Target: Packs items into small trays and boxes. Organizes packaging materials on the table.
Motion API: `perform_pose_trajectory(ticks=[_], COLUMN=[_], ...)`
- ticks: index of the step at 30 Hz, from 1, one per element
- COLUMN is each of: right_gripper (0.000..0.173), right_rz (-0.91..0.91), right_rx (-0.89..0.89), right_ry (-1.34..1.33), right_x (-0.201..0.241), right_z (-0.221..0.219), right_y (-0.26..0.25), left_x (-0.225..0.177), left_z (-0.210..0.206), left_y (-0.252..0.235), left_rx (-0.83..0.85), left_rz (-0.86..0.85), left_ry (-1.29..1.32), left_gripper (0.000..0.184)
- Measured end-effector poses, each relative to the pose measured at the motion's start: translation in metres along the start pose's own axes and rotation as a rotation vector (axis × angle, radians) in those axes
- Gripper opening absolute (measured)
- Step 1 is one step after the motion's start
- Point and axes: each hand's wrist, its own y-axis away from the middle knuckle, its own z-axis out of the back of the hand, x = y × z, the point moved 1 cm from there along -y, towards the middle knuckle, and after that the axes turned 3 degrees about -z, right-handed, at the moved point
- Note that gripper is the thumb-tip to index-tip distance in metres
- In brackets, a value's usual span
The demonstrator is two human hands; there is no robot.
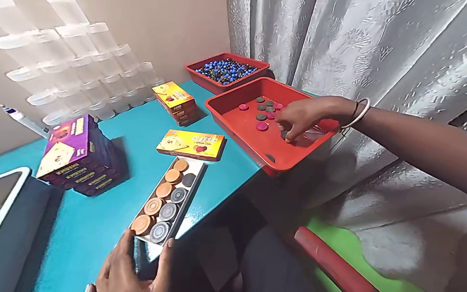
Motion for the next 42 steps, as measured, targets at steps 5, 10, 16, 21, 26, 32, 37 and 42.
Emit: perform_pose_trajectory(ticks=[5, 10, 16, 21, 26, 32, 37, 42], right_gripper=[0.029, 0.027, 0.027, 0.034, 0.037, 0.028, 0.032, 0.03], right_rz=[-0.075, 0.096, -0.015, -0.012, 0.396, 0.678, 0.61, 0.519], right_rx=[-0.335, -0.394, -0.499, -0.575, -0.782, -0.505, -0.299, -0.377], right_ry=[-0.027, 0.002, 0.094, -0.04, -0.181, -0.179, -0.081, -0.083], right_x=[-0.039, -0.054, -0.077, -0.035, 0.094, 0.179, 0.205, 0.2], right_z=[0.029, 0.023, 0.025, 0.037, 0.038, 0.022, 0.008, 0.011], right_y=[-0.025, -0.061, -0.079, -0.066, -0.045, -0.058, -0.056, -0.05], left_x=[0.0, 0.0, 0.0, -0.003, -0.001, 0.001, 0.0, 0.0], left_z=[-0.001, 0.0, -0.002, -0.001, 0.001, 0.0, -0.002, -0.002], left_y=[0.0, 0.0, 0.0, 0.001, 0.003, 0.006, 0.006, 0.007], left_rx=[0.001, -0.004, -0.03, -0.007, -0.022, -0.1, -0.138, -0.143], left_rz=[-0.005, -0.014, -0.011, 0.018, 0.002, -0.024, -0.014, -0.014], left_ry=[0.007, -0.001, -0.025, -0.059, -0.086, 0.009, 0.021, 0.026], left_gripper=[0.08, 0.08, 0.081, 0.082, 0.083, 0.088, 0.089, 0.088])
